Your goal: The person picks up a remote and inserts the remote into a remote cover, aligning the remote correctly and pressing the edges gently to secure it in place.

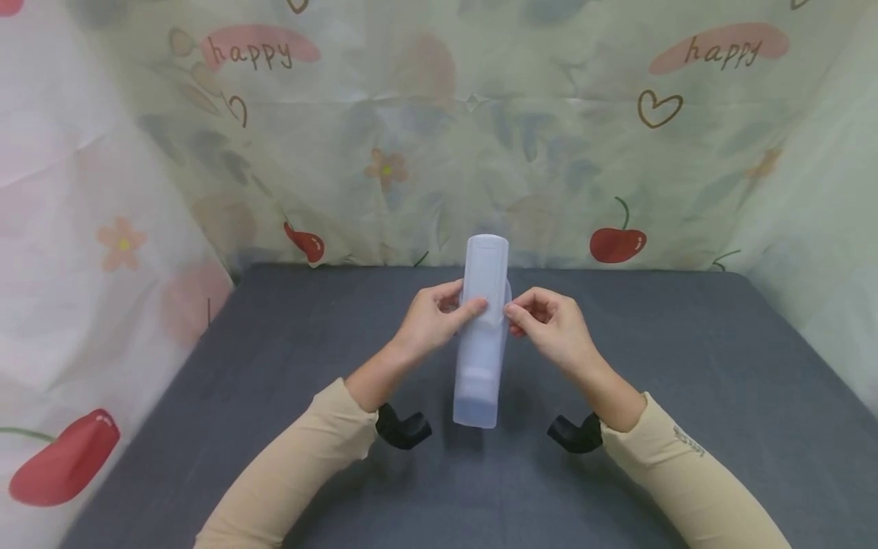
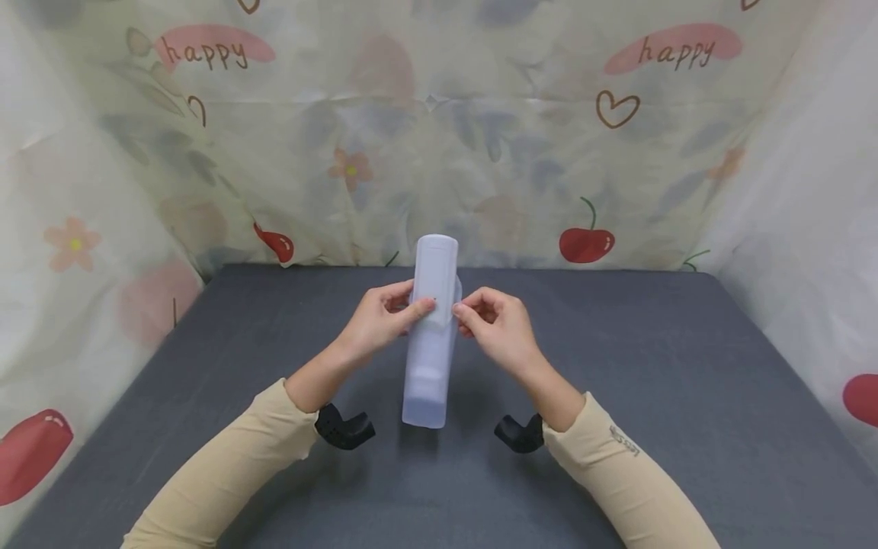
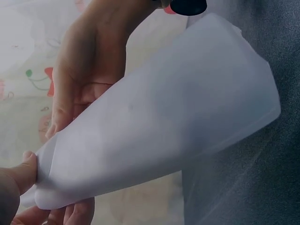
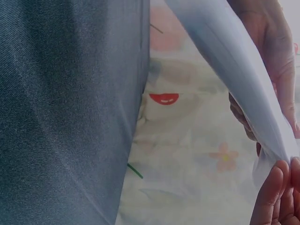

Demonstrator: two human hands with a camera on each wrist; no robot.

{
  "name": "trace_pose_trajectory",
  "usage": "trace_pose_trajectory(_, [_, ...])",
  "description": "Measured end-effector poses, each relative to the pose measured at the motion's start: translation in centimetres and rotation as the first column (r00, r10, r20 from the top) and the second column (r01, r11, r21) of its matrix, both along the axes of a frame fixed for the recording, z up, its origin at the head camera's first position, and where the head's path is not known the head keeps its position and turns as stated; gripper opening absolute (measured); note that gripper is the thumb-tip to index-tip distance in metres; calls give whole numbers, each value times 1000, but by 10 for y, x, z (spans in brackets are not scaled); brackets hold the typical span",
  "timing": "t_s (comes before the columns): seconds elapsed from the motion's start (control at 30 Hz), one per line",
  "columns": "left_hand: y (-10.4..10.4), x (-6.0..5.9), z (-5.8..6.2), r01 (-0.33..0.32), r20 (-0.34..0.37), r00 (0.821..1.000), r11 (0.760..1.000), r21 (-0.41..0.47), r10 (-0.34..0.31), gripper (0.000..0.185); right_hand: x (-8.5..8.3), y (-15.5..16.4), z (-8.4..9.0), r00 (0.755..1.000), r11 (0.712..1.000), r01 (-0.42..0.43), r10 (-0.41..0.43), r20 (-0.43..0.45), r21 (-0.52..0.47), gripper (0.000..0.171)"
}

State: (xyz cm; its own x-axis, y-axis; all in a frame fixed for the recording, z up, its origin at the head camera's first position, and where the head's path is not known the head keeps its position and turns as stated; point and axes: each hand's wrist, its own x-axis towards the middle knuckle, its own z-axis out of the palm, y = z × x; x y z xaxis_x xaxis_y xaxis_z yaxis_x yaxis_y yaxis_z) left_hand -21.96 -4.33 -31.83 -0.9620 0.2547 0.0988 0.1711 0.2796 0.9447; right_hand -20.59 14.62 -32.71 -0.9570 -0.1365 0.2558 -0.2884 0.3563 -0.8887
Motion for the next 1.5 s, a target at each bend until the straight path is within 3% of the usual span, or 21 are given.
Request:
trace_pose_trajectory(0.3, [1,4,-3,-17,-41,999,1000,-18,16,49,-6,0,0,1000,999,-5,6,22,-42,20])
trace_pose_trajectory(0.63, [-2,2,-3,-45,-72,996,999,-27,43,48,-11,1,-1,977,988,-138,148,154,-76,25])
trace_pose_trajectory(0.8, [-1,1,-7,-53,-80,996,998,-35,50,50,-11,-4,0,965,989,-112,131,226,-98,43])
trace_pose_trajectory(0.97, [1,2,-7,-30,-79,997,998,-48,27,51,-13,-8,4,971,992,-82,102,217,-99,65])
trace_pose_trajectory(1.1, [1,3,-9,-4,-58,998,1000,-30,3,48,-13,-9,5,976,994,-72,87,199,-85,60])
trace_pose_trajectory(1.33, [-5,2,-15,-17,149,989,981,193,-12,33,-16,-3,7,985,993,-44,62,160,-111,57])
trace_pose_trajectory(1.5, [-5,1,-18,-30,142,990,980,197,2,24,-17,0,8,984,994,-54,69,164,-98,61])
